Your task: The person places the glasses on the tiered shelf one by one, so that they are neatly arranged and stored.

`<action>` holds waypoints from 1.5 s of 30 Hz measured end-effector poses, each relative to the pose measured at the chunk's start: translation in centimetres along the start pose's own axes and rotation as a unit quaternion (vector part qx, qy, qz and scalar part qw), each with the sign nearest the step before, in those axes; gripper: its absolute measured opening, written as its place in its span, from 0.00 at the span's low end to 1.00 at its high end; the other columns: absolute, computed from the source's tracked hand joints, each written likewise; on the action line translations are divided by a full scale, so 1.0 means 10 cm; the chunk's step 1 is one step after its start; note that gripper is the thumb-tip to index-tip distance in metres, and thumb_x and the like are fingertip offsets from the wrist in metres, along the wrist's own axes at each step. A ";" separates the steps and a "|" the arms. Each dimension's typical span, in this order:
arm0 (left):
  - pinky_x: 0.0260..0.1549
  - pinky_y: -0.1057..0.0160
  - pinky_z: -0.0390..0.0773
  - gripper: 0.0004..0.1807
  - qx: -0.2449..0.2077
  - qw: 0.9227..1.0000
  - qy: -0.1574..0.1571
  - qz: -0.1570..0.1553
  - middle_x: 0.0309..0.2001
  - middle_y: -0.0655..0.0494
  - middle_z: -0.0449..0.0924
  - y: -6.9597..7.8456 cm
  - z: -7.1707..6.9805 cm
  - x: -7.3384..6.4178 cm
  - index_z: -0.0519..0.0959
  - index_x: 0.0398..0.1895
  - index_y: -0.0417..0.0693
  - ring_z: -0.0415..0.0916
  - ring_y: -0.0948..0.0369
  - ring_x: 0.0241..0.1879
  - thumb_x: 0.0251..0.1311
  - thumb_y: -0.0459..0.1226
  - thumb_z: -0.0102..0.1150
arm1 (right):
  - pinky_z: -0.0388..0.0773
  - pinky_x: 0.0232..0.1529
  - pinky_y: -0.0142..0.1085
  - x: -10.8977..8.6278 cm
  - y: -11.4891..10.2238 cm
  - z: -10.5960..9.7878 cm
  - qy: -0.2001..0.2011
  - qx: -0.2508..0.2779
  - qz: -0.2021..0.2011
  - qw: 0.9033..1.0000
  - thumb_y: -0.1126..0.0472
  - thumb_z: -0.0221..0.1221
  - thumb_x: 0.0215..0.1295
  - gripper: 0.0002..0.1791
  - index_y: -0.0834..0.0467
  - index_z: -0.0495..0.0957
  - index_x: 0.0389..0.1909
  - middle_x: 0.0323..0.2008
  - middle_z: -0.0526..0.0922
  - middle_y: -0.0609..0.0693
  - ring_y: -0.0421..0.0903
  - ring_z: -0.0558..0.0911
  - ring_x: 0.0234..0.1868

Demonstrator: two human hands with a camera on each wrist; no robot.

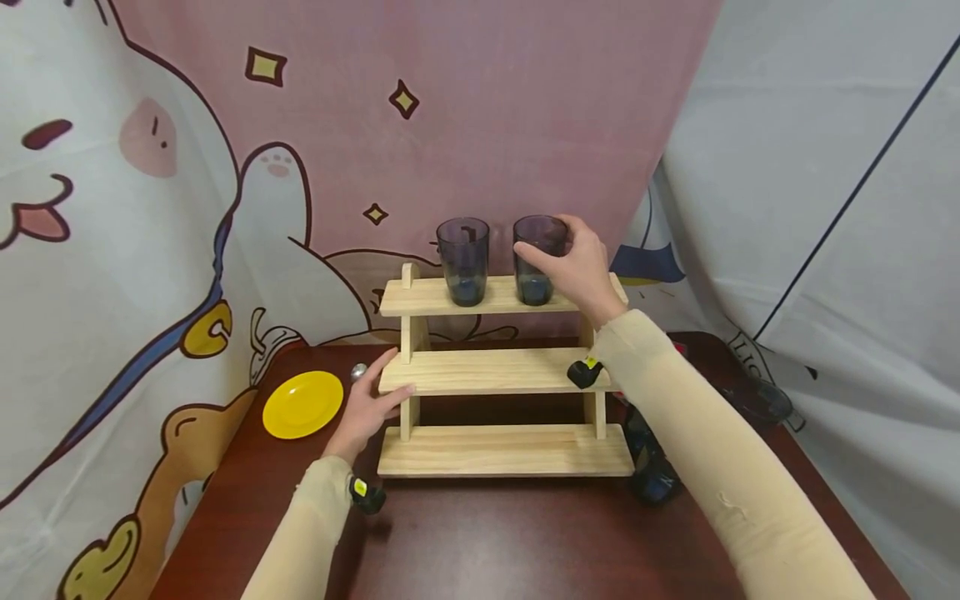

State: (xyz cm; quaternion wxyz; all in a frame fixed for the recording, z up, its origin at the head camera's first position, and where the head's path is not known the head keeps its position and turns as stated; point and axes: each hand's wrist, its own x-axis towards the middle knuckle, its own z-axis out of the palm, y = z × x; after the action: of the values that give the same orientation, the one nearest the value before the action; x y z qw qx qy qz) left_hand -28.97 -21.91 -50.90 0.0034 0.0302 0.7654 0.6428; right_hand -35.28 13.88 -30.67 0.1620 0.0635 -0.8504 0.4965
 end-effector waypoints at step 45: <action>0.56 0.40 0.83 0.44 0.000 1.000 0.004 -0.018 0.78 0.50 0.63 0.03 0.02 -0.01 0.62 0.81 0.74 0.81 0.45 0.59 0.65 0.45 0.74 | 0.67 0.75 0.54 -0.07 0.12 -0.26 -0.075 0.012 0.010 0.997 0.26 0.68 0.57 0.61 0.44 0.50 0.85 0.80 0.61 0.52 0.54 0.66 0.77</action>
State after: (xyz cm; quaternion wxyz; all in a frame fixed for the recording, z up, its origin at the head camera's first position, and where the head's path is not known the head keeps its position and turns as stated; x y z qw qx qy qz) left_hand -28.81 -21.65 -50.64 0.0118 0.0137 0.7658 0.6428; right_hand -34.43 16.69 -30.73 0.0916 0.0938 -0.8548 0.5022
